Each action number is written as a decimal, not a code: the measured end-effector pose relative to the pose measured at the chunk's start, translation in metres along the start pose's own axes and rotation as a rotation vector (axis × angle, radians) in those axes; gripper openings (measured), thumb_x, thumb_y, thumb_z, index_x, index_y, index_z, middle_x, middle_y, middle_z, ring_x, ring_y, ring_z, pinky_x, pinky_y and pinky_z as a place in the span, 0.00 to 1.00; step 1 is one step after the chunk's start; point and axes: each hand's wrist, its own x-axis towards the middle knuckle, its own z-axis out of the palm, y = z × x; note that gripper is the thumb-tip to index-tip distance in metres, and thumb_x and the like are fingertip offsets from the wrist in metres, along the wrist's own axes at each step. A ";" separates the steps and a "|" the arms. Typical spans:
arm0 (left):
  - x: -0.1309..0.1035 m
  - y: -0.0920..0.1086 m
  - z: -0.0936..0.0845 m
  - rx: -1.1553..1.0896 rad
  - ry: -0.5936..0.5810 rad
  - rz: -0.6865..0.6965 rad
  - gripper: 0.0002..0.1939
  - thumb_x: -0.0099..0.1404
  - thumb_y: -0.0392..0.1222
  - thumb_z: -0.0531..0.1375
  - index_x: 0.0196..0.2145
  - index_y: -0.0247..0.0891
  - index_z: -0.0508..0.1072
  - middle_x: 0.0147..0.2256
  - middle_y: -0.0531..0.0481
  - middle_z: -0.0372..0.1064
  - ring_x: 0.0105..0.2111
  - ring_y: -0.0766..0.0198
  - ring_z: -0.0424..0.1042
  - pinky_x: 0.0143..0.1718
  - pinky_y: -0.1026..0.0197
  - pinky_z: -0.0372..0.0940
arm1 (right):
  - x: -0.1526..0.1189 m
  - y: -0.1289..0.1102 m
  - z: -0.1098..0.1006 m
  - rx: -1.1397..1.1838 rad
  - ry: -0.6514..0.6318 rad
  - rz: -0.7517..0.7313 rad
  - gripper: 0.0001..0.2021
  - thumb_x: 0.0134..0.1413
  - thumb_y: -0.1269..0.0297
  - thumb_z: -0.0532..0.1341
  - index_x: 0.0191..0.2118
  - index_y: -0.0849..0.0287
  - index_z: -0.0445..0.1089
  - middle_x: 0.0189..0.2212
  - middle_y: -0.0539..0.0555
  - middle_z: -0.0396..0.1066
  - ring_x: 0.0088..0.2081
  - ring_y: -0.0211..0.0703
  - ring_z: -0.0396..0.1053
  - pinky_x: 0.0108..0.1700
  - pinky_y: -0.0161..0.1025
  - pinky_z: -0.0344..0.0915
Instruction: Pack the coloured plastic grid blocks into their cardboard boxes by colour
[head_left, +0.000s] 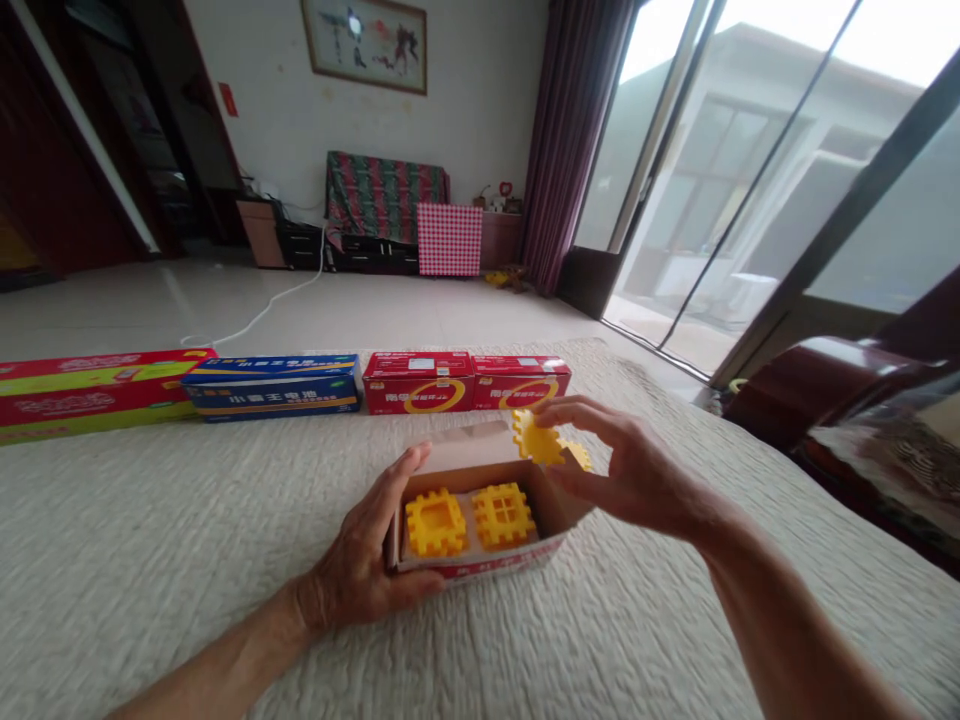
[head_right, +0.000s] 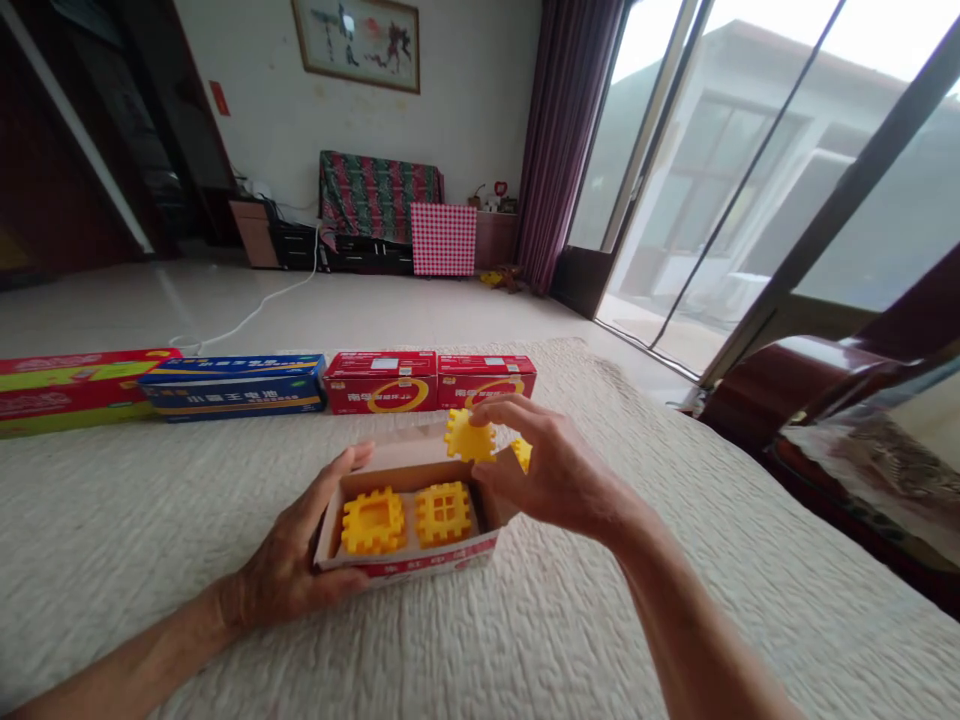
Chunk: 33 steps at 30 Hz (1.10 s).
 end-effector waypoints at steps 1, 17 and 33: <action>0.000 0.000 0.000 0.000 -0.001 0.002 0.52 0.57 0.54 0.64 0.68 0.42 0.36 0.66 0.35 0.45 0.64 0.42 0.50 0.61 0.36 0.52 | 0.001 -0.007 0.006 0.000 -0.019 -0.010 0.16 0.48 0.69 0.63 0.45 0.53 0.69 0.47 0.53 0.72 0.48 0.46 0.69 0.51 0.45 0.66; 0.001 0.000 0.000 0.035 -0.004 -0.026 0.56 0.54 0.55 0.66 0.68 0.48 0.34 0.67 0.40 0.44 0.64 0.42 0.50 0.60 0.35 0.54 | 0.014 -0.035 0.047 0.067 -0.051 -0.062 0.14 0.50 0.69 0.63 0.44 0.54 0.70 0.50 0.53 0.70 0.48 0.44 0.70 0.49 0.42 0.68; -0.006 -0.002 0.005 -0.016 0.030 -0.091 0.48 0.59 0.52 0.62 0.68 0.43 0.38 0.66 0.36 0.47 0.64 0.41 0.51 0.61 0.35 0.51 | -0.023 0.112 0.023 -0.066 -0.134 0.422 0.24 0.41 0.78 0.59 0.47 0.56 0.70 0.49 0.56 0.71 0.47 0.47 0.70 0.47 0.44 0.66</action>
